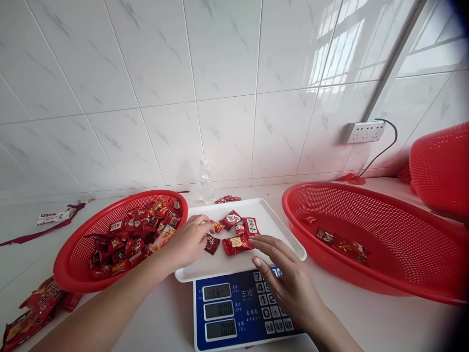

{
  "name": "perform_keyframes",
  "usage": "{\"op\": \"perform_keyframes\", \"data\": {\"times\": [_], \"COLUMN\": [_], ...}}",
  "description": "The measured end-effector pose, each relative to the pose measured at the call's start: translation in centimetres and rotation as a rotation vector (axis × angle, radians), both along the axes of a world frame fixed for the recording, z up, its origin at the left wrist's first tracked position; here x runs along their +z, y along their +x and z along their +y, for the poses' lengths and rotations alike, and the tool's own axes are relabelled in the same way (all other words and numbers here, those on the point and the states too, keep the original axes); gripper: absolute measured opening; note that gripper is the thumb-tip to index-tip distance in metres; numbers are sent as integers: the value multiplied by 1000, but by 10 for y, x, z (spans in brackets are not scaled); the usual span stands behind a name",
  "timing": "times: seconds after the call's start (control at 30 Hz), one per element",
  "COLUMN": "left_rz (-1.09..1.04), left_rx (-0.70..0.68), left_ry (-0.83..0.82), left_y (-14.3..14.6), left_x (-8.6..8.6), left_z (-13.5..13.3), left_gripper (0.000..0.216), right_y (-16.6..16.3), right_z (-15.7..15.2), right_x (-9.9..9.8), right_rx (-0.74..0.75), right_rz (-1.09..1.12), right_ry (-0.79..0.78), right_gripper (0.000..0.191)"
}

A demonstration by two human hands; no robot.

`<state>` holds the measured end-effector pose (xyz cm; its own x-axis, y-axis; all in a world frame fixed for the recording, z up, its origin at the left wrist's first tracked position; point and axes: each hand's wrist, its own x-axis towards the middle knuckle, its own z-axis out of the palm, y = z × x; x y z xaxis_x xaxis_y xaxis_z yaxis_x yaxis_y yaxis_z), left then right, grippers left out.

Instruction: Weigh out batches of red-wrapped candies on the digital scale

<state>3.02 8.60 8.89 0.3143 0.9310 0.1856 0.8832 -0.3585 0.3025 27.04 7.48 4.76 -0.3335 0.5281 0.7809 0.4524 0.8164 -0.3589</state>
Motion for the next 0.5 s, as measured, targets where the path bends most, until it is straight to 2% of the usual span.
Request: {"op": "perform_keyframes", "data": {"times": [0.1, 0.23, 0.33, 0.5], "left_rz": [-132, -229, -190, -10], "left_rx": [-2, -95, -126, -58], "left_ry": [5, -138, -197, -305], "left_y": [2, 16, 28, 48], "left_x": [-8, -13, -12, -7], "left_z": [4, 5, 8, 23], "left_gripper": [24, 44, 61, 82], "right_y": [0, -1, -1, -1], "right_z": [1, 3, 3, 4], "right_x": [-1, -1, -1, -1], "right_rx": [-18, -41, -42, -36], "right_rz": [-3, 2, 15, 49], "right_ry": [-21, -43, -59, -72], "right_gripper": [23, 24, 25, 23]}}
